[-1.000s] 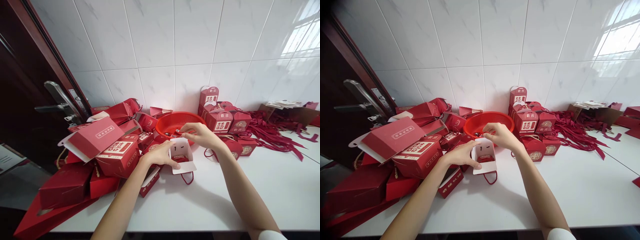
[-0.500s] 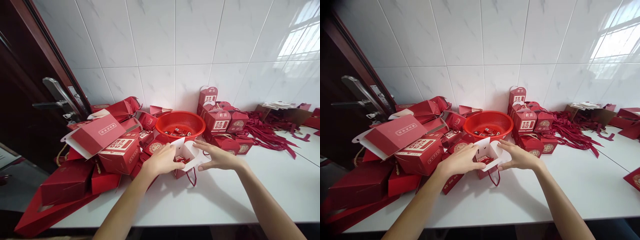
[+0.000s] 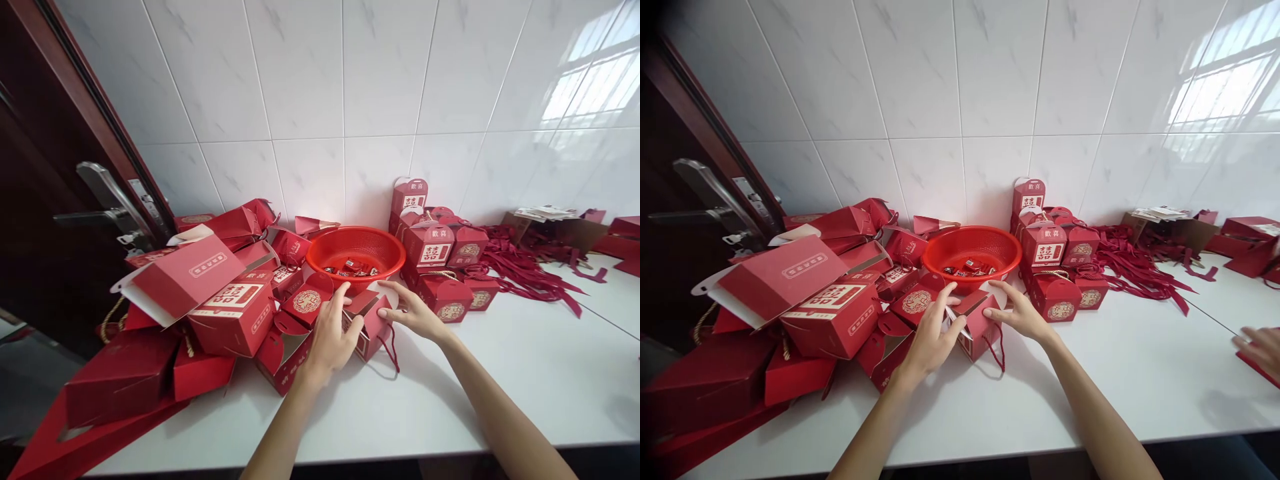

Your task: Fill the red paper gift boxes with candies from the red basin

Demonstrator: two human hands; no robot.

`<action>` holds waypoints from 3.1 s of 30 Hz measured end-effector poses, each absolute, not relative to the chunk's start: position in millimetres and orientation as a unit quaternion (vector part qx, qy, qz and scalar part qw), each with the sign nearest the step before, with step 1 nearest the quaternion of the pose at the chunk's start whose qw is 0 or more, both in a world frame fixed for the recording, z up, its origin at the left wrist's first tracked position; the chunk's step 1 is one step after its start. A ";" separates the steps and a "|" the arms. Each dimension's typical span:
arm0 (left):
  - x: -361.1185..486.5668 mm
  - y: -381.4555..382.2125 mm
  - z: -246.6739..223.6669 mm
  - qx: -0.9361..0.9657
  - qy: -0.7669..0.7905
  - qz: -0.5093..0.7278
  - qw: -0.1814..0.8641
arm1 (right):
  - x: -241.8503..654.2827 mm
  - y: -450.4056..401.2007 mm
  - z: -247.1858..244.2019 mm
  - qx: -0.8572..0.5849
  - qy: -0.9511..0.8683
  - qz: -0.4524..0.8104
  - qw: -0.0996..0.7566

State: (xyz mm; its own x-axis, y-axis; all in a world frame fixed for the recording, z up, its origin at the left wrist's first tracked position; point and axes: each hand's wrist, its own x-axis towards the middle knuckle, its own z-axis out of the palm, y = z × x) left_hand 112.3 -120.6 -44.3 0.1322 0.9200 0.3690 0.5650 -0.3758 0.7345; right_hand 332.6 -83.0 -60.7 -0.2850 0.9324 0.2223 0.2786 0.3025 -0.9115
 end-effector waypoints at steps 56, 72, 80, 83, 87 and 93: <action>110.0 -95.7 1.6 0.682 0.482 0.422 0.353 | 325.1 -107.2 15.0 -0.399 -0.611 0.506 0.461; 124.7 -124.8 20.4 0.614 0.217 0.498 0.572 | 300.2 -133.7 18.0 -0.447 -0.614 0.329 0.560; 90.2 -145.2 -22.7 0.596 0.316 0.505 0.538 | 398.3 -163.5 64.6 -0.441 -0.421 0.060 0.790; 79.3 -154.5 -31.3 0.601 0.333 0.506 0.522 | 438.1 -166.3 58.8 -0.482 -0.382 0.032 0.788; 69.7 -163.4 -29.5 0.625 0.330 0.514 0.486 | 469.8 -155.5 23.2 -0.590 -0.363 0.038 0.720; 53.3 -172.0 -21.3 0.661 0.330 0.535 0.409 | 475.4 -119.8 -28.7 -0.629 -0.327 0.030 0.705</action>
State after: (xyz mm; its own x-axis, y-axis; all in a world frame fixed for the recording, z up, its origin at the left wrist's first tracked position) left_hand 53.3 -172.0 -21.3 0.2090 0.8741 0.4385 -0.0013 -0.4482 0.8939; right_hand 475.4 -119.8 -28.7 0.7849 0.4535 0.4223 0.3678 0.2076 -0.9064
